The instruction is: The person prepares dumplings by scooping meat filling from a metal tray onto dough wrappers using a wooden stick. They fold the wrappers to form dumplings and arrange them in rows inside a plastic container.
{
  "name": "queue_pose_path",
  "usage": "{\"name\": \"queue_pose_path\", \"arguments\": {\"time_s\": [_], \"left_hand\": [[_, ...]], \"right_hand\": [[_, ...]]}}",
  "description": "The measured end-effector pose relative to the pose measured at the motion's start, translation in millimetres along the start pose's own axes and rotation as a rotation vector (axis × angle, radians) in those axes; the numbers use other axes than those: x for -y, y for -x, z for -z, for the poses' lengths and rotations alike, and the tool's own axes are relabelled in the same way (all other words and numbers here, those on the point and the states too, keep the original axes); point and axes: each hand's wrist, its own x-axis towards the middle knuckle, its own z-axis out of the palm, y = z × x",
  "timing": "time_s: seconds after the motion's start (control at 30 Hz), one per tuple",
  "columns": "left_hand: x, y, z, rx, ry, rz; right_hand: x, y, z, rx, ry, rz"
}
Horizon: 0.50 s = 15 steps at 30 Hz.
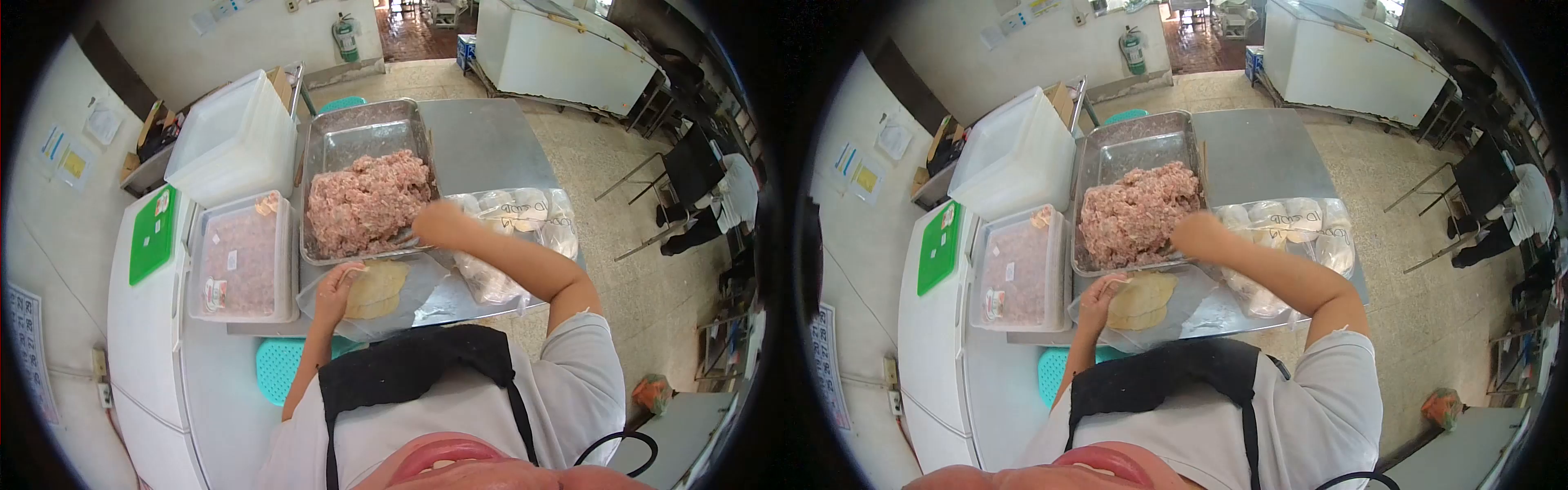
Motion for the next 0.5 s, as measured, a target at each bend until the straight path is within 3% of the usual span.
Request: {"name": "queue_pose_path", "arguments": {"time_s": [0.07,0.17,0.2,0.27,0.33,0.4,0.5], "left_hand": [[-1,0,2,-0.008,0.091,0.027],[-13,-1,1,-0.014,0.296,0.078],[-13,0,-2,-0.107,0.428,0.131],[-13,0,-3,-0.221,0.719,0.268],[-19,2,1,-0.273,0.761,0.275],[-23,3,10,-0.337,0.799,0.291],[-15,7,29,-0.367,0.969,0.301]], "right_hand": [[-34,-13,3,-0.039,0.021,-0.063],[-11,-17,-24,0.015,0.037,-0.032],[4,-15,-32,-0.053,-0.042,0.090],[3,-11,-41,-0.028,-0.060,0.081],[-8,-4,-20,-0.022,0.000,0.105],[-33,-8,1,0.120,-0.055,-0.121],[-35,-3,-3,0.161,0.015,-0.152]]}}
